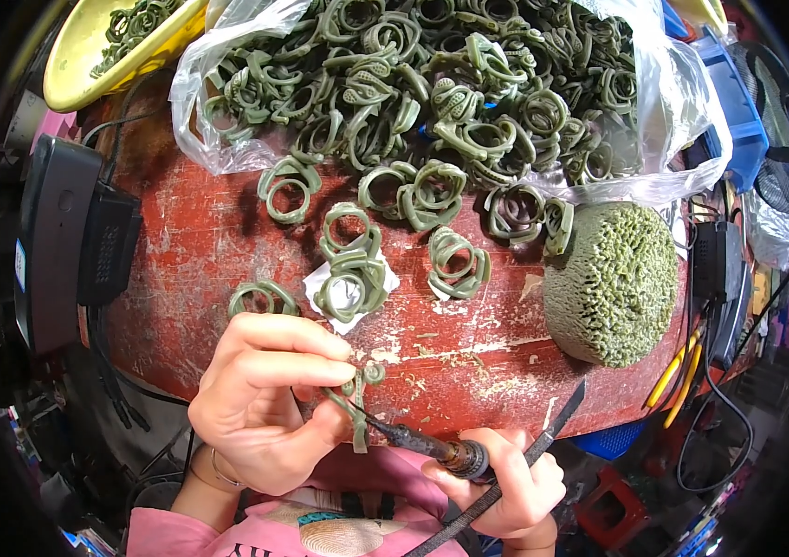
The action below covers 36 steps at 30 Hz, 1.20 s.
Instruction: Using a soldering iron to fuse together green wax or plastic rings as part of a manufacturing or crafting process.
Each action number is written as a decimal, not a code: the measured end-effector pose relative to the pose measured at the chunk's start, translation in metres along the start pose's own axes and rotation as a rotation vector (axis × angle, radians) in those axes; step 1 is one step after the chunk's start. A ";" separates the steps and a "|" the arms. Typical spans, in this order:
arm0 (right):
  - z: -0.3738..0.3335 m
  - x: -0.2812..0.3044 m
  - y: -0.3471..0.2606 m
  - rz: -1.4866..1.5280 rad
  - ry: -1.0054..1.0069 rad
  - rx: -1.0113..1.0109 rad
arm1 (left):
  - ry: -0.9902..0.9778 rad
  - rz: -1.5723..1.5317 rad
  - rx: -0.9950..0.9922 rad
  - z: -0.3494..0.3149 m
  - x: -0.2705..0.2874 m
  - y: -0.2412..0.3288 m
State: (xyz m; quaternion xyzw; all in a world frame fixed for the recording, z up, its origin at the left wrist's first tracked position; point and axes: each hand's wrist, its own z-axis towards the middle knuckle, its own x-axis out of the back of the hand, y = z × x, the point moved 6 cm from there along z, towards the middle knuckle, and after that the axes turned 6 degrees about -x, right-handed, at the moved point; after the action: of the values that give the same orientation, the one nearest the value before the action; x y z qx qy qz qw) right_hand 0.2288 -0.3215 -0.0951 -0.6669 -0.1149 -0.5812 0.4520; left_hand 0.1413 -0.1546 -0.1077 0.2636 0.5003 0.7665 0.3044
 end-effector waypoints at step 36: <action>-0.002 -0.003 0.003 0.179 0.097 -0.173 | -0.014 0.047 -0.024 0.001 0.000 0.001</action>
State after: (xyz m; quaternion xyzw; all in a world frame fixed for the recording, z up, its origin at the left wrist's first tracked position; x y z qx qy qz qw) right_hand 0.2286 -0.3235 -0.0992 -0.6821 0.0178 -0.5778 0.4480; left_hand 0.1415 -0.1545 -0.1063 0.2771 0.4826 0.7775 0.2929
